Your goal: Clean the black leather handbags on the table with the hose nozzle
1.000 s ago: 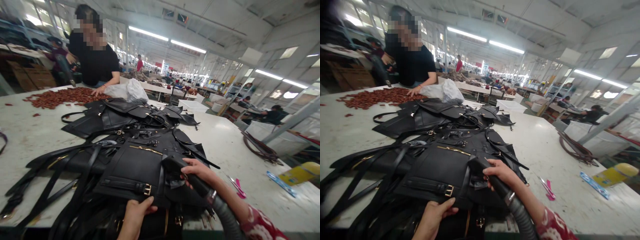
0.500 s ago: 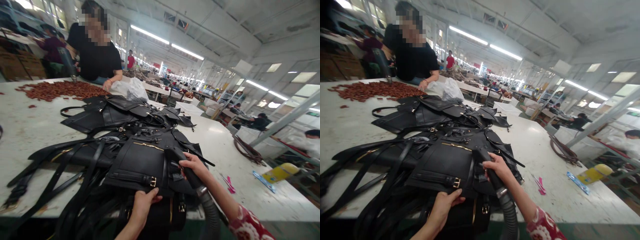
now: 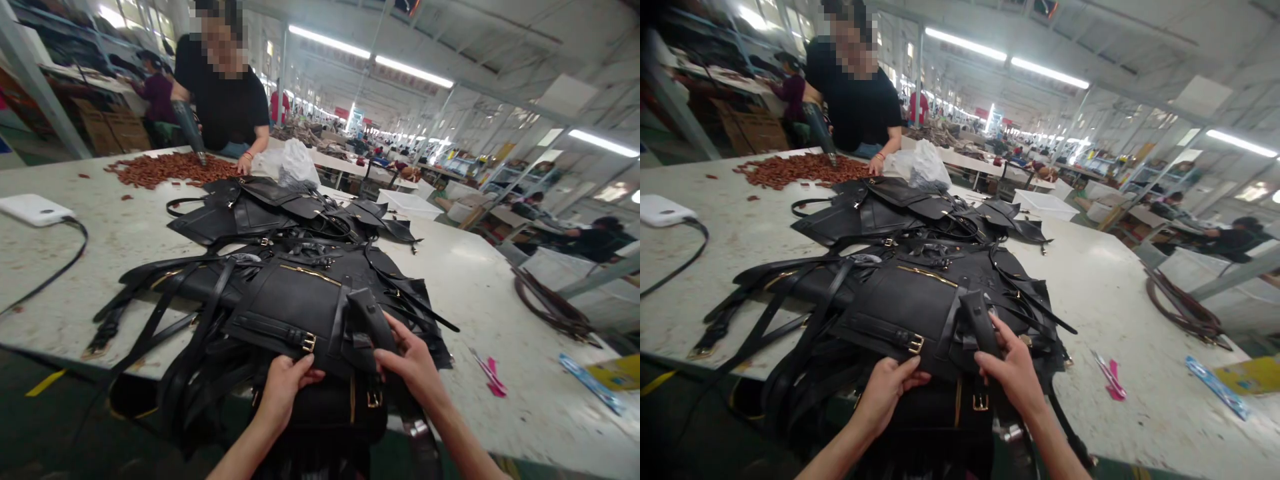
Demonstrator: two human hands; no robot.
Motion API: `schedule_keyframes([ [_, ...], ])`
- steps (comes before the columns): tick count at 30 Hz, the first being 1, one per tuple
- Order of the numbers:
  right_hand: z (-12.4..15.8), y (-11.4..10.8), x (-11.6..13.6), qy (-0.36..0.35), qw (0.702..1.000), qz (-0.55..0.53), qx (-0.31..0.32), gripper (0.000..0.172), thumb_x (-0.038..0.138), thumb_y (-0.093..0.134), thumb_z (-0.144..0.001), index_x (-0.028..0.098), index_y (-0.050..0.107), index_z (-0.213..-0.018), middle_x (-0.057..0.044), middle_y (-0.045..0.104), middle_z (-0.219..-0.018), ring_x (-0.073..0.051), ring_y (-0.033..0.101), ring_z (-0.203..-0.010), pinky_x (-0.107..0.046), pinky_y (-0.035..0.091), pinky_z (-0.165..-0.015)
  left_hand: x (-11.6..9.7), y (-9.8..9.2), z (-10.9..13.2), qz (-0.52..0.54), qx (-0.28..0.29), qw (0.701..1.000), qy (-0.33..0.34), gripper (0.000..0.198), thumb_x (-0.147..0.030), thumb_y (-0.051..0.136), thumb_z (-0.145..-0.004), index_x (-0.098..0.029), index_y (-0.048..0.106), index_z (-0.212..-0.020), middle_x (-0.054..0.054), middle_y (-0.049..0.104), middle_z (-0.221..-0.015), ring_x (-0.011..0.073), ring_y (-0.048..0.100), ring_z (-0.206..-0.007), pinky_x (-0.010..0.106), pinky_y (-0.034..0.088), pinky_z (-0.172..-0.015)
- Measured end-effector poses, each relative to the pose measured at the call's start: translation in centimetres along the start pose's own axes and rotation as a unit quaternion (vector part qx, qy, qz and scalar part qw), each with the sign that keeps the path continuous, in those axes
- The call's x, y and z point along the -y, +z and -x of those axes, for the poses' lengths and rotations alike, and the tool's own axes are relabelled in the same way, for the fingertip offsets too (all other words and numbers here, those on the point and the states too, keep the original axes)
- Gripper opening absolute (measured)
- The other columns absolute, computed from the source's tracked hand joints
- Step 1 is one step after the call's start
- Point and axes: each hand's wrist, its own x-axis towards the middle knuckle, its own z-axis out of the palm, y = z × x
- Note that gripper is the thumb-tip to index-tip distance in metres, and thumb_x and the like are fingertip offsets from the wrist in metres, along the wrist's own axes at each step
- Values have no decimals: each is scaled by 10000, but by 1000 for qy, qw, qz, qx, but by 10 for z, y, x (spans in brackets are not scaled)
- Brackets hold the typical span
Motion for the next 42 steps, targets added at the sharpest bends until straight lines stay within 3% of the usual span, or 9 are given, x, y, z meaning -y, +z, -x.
schedule_keyframes([
  [6,50,-1,-21,43,998,-24,-25,728,242,693,-604,220,380,-1261,-54,616,-994,-212,589,-743,-267,466,-558,-15,-18,44,-101,27,994,9,235,-276,643,-649,-129,618,-830,55,658,-683,167,609,-604,264,469,-598],
  [9,55,3,-22,43,998,-36,-12,732,252,688,-602,237,378,-1264,-57,608,-1033,-225,586,-769,-260,457,-537,-23,-52,56,-77,-90,991,57,217,-285,653,-636,-137,590,-781,9,612,-582,113,534,-475,209,420,-463],
  [13,55,9,-7,52,997,-4,64,741,202,666,-601,259,369,-1278,-43,609,-1004,-155,541,-561,-242,412,-443,-43,-95,41,-2,-245,965,92,331,-236,709,-557,-149,566,-843,-14,588,-611,101,529,-492,177,397,-404],
  [16,52,19,8,66,988,27,137,745,149,647,-595,270,373,-1277,-21,625,-911,-115,491,-486,-220,379,-412,-57,-102,17,34,-194,977,81,300,-213,696,-588,-139,571,-850,35,613,-751,146,594,-647,211,460,-480],
  [20,37,43,28,79,976,8,204,718,116,630,-593,264,397,-1256,1,606,-837,-104,495,-498,-197,394,-412,-61,-90,-4,70,-185,970,139,237,-132,712,-540,-121,569,-728,-12,581,-645,92,542,-542,186,444,-477],
  [25,-2,86,43,67,950,20,303,667,117,618,-603,245,427,-1229,36,587,-716,-75,488,-425,-178,409,-374,-55,-82,1,43,-170,961,215,218,-159,702,-562,-121,588,-744,-18,582,-631,87,518,-547,184,428,-504],
  [31,-42,133,36,42,935,-17,352,632,177,652,-604,208,455,-1204,40,579,-604,-87,499,-391,-201,433,-362,-43,-77,15,16,-165,972,169,307,-162,713,-518,-118,614,-805,5,612,-641,111,523,-520,216,422,-494],
  [36,-42,119,38,28,959,-64,276,629,207,639,-643,198,413,-1230,39,573,-534,-100,499,-374,-199,417,-355,-38,-75,22,17,-121,985,124,445,-181,691,-542,-151,607,-979,37,653,-788,136,561,-589,246,446,-558],
  [42,-28,79,36,117,931,-43,344,637,147,637,-613,208,439,-1216,-14,622,-704,-112,544,-423,-205,442,-363,-45,-79,19,-2,-58,991,123,407,-137,634,-584,-167,623,-989,8,636,-730,111,514,-585,210,402,-548],
])
